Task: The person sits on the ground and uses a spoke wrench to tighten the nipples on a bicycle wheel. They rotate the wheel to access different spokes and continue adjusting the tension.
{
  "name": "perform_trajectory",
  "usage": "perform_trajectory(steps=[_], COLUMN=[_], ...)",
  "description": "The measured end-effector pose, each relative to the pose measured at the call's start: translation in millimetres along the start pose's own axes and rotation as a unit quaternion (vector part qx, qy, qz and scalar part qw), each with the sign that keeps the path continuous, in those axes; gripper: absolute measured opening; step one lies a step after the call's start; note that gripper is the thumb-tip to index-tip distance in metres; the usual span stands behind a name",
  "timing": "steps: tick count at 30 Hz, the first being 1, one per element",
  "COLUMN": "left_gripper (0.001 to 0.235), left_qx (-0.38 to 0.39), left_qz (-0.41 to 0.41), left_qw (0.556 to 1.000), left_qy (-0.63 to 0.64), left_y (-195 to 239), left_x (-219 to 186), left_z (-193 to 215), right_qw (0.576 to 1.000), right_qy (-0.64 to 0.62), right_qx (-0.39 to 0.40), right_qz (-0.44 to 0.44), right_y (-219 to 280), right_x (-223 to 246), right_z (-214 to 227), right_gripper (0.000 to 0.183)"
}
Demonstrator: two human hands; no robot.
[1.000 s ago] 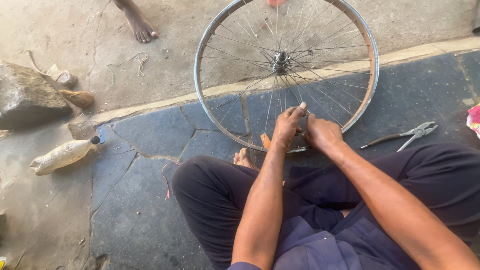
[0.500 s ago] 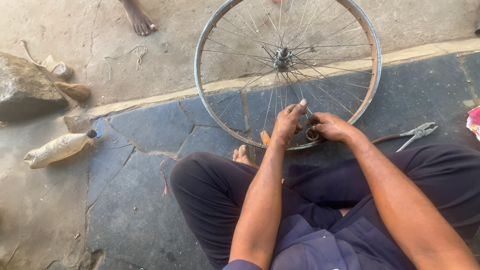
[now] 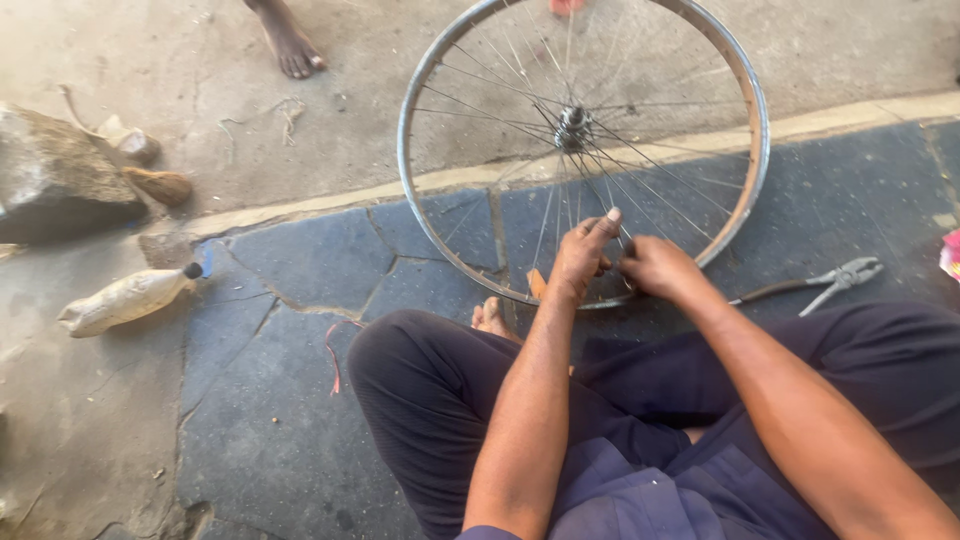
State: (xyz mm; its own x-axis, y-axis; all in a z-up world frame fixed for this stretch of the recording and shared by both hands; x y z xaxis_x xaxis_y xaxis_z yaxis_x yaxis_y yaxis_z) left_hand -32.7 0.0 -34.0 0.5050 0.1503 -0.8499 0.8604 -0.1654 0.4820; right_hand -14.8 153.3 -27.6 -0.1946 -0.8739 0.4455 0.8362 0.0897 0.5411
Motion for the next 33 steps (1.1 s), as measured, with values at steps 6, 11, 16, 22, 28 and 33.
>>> perform_trajectory(steps=[6,11,16,22,28,33], left_gripper=[0.069,0.066,0.063,0.061,0.059,0.063], left_qx=[0.023,0.026,0.02,0.021,0.031,0.044], left_qz=[-0.004,0.005,0.0,-0.003,0.003,-0.009], left_qw=[0.996,0.995,0.994,0.994,0.995,0.995], left_qy=[0.081,0.101,0.109,0.11,0.092,0.094], left_y=[4,6,5,9,13,11], left_x=[-4,-5,-3,-4,-6,-2], left_z=[6,6,5,5,3,6], right_qw=[0.951,0.991,0.963,0.943,0.965,0.998], right_qy=[-0.234,0.053,0.23,-0.299,0.237,0.035], right_qx=[0.194,0.047,-0.13,0.105,-0.106,-0.04], right_qz=[0.058,0.11,0.046,0.102,0.031,0.034], right_y=[-24,-32,3,-29,-1,-16], right_x=[-42,-28,-4,-24,5,-12], right_z=[2,2,-22,-12,-21,-14], right_gripper=[0.03,0.047,0.037,0.062,0.04,0.052])
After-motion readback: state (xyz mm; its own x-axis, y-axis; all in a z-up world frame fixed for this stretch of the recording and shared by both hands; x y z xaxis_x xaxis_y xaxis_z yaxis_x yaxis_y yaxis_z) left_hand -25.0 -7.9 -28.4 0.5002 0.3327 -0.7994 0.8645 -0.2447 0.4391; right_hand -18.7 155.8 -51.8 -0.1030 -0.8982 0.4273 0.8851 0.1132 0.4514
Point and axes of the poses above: each hand's wrist, its own y-axis away from the middle knuckle, its own z-axis out of the back of the hand, x = y × z, the point moved 2 cm from there along -y, towards the middle knuckle, and after that the axes turned 5 degrees about y, right-handed, at the moved point
